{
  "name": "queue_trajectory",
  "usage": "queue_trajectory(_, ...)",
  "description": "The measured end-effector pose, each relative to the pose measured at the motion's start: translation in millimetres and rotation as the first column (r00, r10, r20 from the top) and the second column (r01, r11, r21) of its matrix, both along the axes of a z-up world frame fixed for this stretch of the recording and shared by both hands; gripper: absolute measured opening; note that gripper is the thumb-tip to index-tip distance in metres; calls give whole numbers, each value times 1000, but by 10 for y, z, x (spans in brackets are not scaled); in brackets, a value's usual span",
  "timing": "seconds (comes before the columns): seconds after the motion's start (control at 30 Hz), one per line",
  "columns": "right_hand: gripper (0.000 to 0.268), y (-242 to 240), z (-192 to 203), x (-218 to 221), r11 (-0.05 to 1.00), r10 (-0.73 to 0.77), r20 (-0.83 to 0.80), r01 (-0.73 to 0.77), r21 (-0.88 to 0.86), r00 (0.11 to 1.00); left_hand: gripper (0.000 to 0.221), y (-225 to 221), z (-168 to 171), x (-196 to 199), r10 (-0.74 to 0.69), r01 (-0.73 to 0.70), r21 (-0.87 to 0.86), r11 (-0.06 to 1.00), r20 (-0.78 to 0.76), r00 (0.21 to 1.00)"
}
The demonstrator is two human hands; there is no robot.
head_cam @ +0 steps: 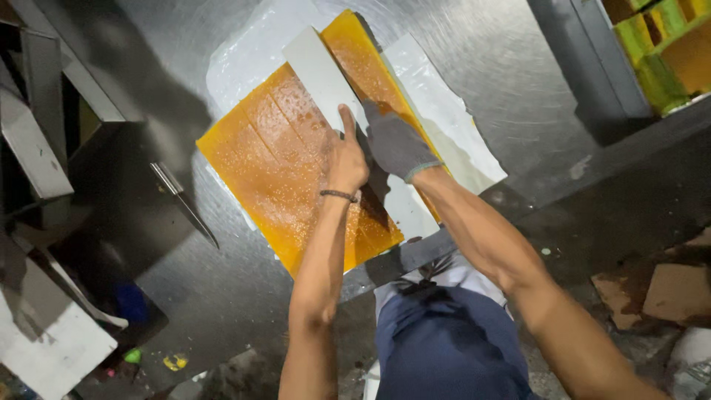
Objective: The person uses a knife and a white rectangular guide to cut a large sheet of yellow cake into square portions on a metal table, then transfers the individual cake squares by hand into a nearby tray.
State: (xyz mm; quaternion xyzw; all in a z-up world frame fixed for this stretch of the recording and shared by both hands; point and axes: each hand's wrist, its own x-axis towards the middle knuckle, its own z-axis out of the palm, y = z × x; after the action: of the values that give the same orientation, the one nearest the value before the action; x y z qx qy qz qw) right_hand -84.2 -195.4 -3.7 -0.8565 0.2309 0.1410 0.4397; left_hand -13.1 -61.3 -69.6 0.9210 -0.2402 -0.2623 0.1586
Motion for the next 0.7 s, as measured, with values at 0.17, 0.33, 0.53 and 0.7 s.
queue_trajectory(0.17,59,66,-36,-236,996,33,175,-18,-89,984,118,28,59,23,-22,26,-74,997,53,998)
queue_trajectory(0.33,61,41,134,-391,1000,18,-74,-16,26,997,123,26,63,10,-27,30,-88,996,41,999)
queue_trajectory(0.53,62,127,215,-967,999,43,-125,-39,33,991,143,14,90,22,-25,26,-51,998,27,999)
queue_trajectory(0.7,51,168,267,-1176,996,15,-161,0,90,987,142,81,86,-21,-74,82,-132,988,66,995)
